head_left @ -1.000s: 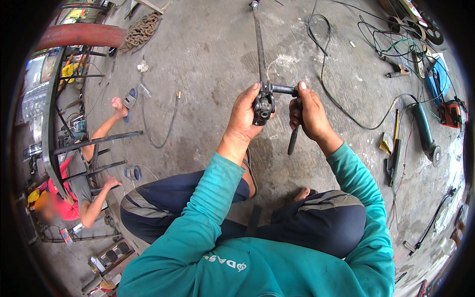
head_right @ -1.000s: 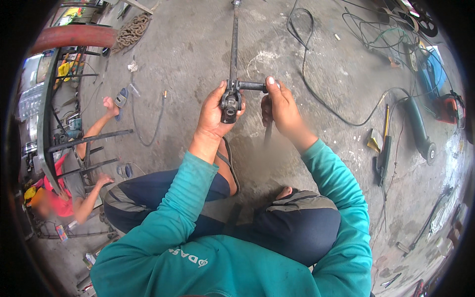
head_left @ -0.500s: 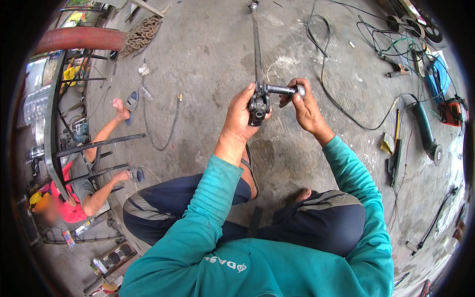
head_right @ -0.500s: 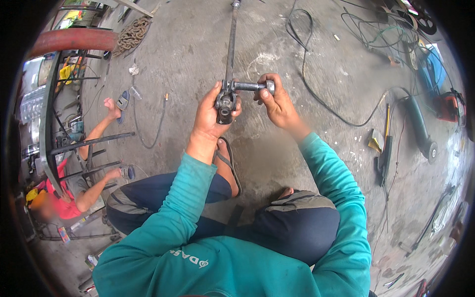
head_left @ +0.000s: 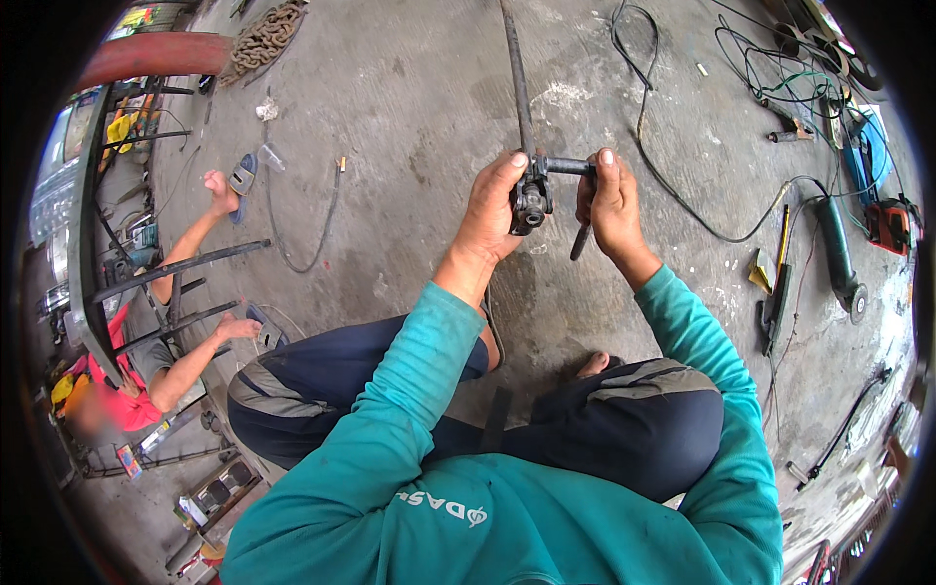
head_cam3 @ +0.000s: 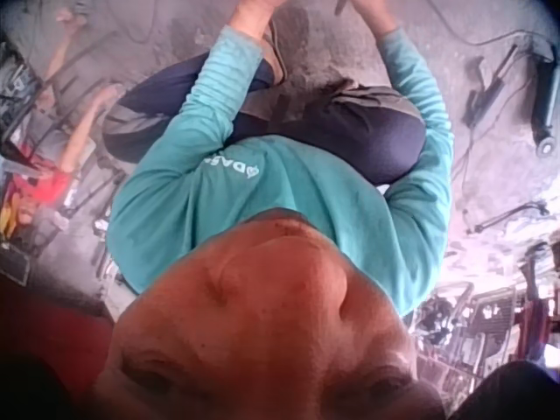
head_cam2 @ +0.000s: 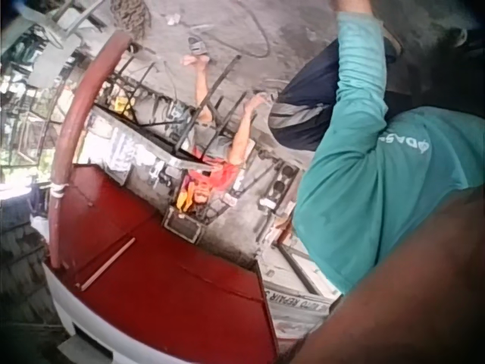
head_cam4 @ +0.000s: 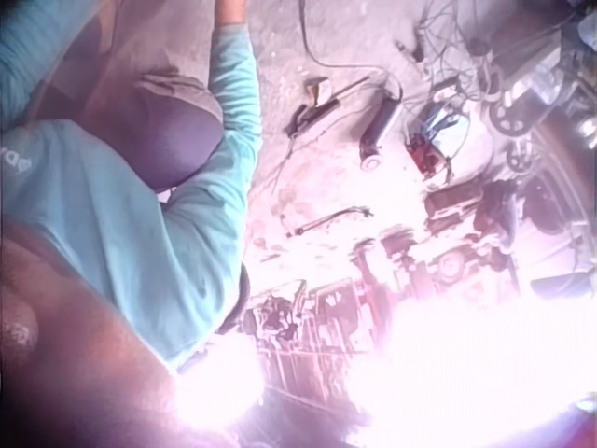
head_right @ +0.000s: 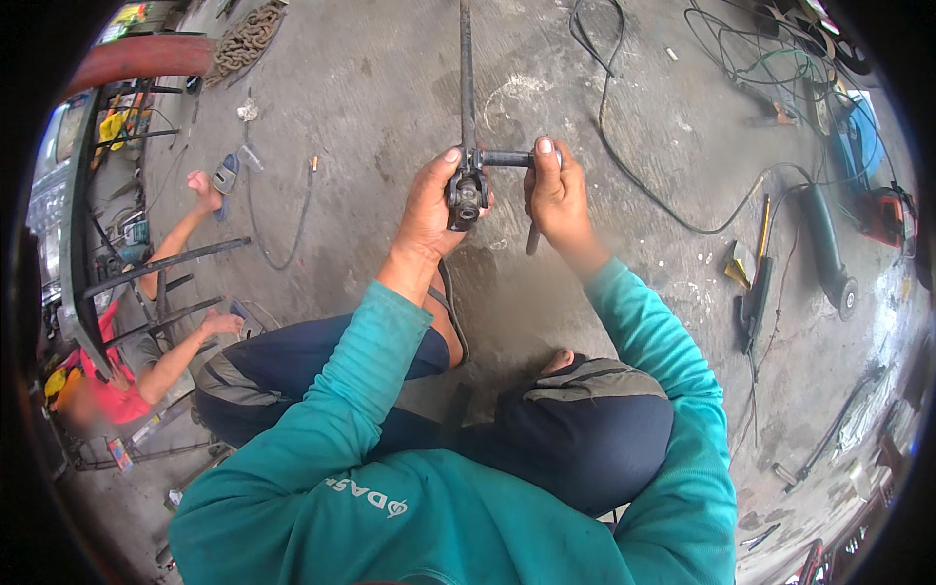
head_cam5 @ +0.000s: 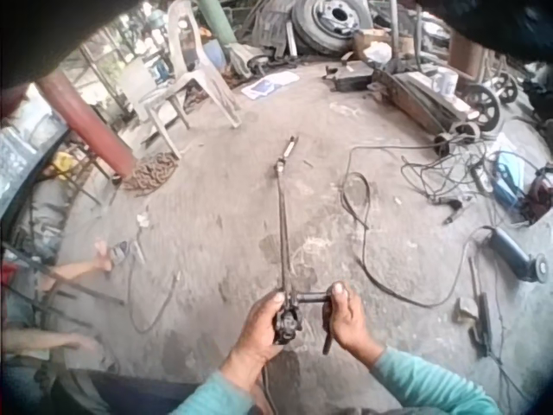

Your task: The person sits on the floor and uses a hammer and a wrench to work on a mechanical part attached to a long metal rod. They repeatedly strike the part with the hammer and adjust it with the wrench.

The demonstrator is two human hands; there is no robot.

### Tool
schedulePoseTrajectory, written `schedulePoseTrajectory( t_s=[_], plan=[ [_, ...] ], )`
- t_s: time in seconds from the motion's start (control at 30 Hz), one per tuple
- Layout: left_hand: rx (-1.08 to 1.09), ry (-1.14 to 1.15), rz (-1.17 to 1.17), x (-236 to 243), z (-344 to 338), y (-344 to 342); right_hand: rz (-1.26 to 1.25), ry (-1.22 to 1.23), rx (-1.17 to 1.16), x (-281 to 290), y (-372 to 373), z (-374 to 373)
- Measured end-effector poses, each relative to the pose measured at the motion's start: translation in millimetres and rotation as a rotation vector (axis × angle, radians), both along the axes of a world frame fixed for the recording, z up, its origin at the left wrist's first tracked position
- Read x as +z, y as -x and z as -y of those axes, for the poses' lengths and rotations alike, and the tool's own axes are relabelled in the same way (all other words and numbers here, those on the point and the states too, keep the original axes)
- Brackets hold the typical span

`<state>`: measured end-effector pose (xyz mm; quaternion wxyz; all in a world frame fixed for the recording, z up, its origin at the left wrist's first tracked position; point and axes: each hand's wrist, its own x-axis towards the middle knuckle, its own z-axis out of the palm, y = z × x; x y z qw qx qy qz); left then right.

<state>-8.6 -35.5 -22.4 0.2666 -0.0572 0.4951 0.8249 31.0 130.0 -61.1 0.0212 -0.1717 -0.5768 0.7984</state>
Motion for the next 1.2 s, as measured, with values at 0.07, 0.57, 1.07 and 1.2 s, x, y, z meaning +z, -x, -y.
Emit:
schedulePoseTrajectory(
  t_s=[0.07, 0.57, 1.07, 1.2],
  plan=[
    [0.014, 0.030, -0.003, -5.5, -0.9, -2.9, 0.162, 0.102, 0.032, 5.5, -4.0, -2.8],
    [-0.107, -0.169, 0.071, 1.8, -1.7, 10.4, 0.405, -0.020, 0.041, -36.8, -36.3, -71.2],
    [-0.006, -0.531, 0.144, 108.0, -55.7, 79.2, -0.075, -0.167, 0.306, 103.5, -4.4, -73.0],
    [-0.091, -0.369, 0.027, 103.1, -53.2, 81.8, -0.158, -0.233, 0.275, 179.3, 30.5, -44.6]
  ],
)
